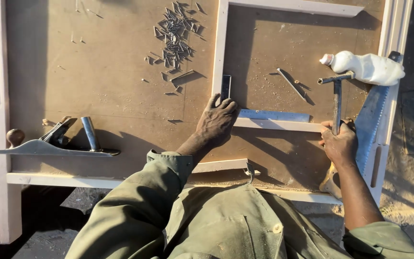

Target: The person assembles a rectangular wooden frame on a workbench. They use a hammer to drive nails into the joints, apply glue from a bottle to the wood, and use a metal square to ensure the corners are aligned. Another person is seen using a smartphone nearby.

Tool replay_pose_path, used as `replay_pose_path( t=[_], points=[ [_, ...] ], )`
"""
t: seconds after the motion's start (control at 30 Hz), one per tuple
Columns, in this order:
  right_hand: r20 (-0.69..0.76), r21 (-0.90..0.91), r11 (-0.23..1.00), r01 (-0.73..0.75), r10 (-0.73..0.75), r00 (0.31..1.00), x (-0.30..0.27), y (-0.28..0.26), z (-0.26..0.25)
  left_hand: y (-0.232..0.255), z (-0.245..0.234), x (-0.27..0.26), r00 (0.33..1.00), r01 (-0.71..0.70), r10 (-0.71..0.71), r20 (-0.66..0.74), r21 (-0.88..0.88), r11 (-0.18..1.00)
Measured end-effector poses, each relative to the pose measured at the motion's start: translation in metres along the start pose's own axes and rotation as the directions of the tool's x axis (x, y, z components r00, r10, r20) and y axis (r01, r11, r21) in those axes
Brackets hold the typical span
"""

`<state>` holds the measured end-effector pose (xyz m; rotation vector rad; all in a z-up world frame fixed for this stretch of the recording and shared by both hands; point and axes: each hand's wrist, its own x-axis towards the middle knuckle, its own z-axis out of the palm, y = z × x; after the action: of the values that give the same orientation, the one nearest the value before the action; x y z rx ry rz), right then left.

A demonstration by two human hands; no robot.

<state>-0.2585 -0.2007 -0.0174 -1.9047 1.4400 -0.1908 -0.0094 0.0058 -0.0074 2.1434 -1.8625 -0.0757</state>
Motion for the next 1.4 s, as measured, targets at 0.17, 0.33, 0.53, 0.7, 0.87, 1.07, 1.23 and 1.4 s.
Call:
replay_pose_path(
  t=[0.17,0.33,0.53,0.7,0.87,1.07,1.23,1.4],
  points=[
    [0.015,0.184,0.983,0.018,-0.021,1.0,0.001,0.016,0.001,0.001,0.001,-0.009,0.999,-0.017,0.016,-0.043,-0.025,1.0],
    [-0.152,0.343,0.931,0.122,-0.074,0.986,-0.027,0.002,0.007,-0.019,-0.023,-0.039,0.984,0.167,-0.175,-0.013,-0.231,0.958],
    [-0.085,0.531,0.846,-0.047,0.109,0.99,-0.074,-0.002,0.01,-0.084,-0.016,-0.073,0.729,0.631,-0.666,-0.159,-0.219,0.744],
    [-0.093,0.519,0.854,-0.049,0.113,0.989,-0.076,0.042,0.021,-0.109,-0.011,-0.068,0.716,0.685,-0.697,-0.044,-0.15,0.713],
    [-0.178,0.524,0.851,-0.02,0.133,0.975,-0.077,0.051,0.011,-0.125,0.018,-0.069,0.855,0.515,-0.501,-0.133,0.322,0.794],
    [-0.327,0.376,0.922,-0.095,0.228,0.917,-0.107,0.005,-0.016,-0.125,0.023,-0.071,0.656,0.74,-0.744,-0.127,-0.087,0.667],
    [-0.28,0.477,0.87,-0.129,0.289,0.916,-0.12,-0.005,-0.018,-0.07,-0.004,-0.055,0.713,0.56,-0.665,-0.222,-0.39,0.731],
    [-0.189,0.547,0.825,-0.143,0.288,0.939,-0.109,-0.015,-0.015,0.014,-0.019,-0.019,0.859,0.258,-0.478,-0.182,-0.652,0.713]
  ],
)
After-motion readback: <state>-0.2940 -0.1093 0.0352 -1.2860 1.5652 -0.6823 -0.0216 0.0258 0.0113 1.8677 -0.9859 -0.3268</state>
